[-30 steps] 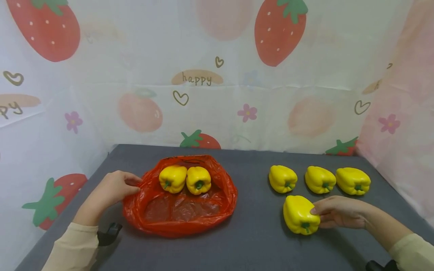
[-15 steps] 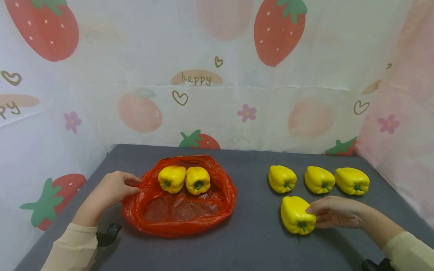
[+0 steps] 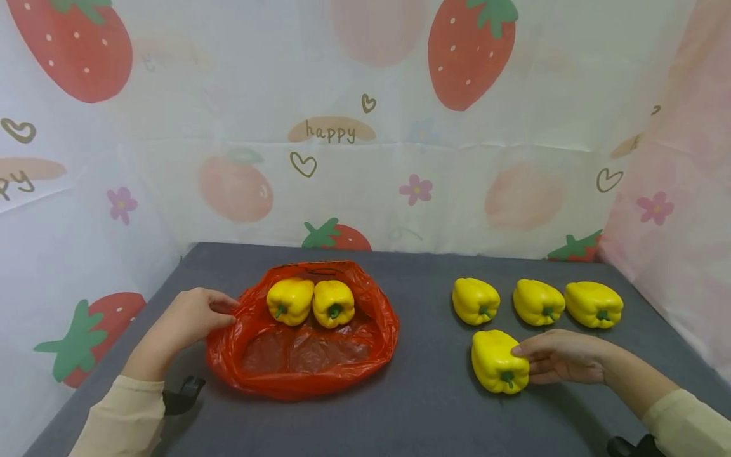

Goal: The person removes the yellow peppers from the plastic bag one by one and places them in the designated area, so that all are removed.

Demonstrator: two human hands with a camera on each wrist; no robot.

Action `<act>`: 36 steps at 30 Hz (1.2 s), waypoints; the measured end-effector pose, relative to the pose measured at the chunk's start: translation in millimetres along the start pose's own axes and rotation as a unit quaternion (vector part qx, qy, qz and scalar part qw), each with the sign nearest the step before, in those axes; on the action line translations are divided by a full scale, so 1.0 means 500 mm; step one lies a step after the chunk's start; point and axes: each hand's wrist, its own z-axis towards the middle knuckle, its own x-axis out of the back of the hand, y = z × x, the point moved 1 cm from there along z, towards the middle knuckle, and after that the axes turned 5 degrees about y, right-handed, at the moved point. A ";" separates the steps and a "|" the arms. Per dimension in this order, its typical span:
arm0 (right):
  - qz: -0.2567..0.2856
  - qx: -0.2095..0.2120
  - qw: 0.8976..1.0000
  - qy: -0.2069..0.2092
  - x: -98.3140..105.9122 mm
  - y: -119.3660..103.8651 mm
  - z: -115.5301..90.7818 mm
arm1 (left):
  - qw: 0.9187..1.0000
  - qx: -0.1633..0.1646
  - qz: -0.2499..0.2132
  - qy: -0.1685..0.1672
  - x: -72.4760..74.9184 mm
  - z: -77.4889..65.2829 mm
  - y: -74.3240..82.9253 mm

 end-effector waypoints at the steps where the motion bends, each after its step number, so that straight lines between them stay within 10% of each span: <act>1: 0.000 0.000 1.000 0.001 0.000 0.000 0.000 | 1.000 -0.002 0.000 0.001 0.000 0.000 0.000; 12: -0.044 0.030 0.994 0.096 0.005 -0.028 -0.015 | 1.000 -0.007 -0.001 0.003 -0.003 0.000 0.002; 22: -0.116 0.148 0.942 0.277 -0.128 -0.141 -0.017 | 1.000 -0.005 0.006 0.002 0.003 0.000 0.005; 36: -0.088 0.207 0.934 0.277 -0.304 -0.217 0.091 | 1.000 -0.005 0.003 0.005 0.001 -0.001 0.004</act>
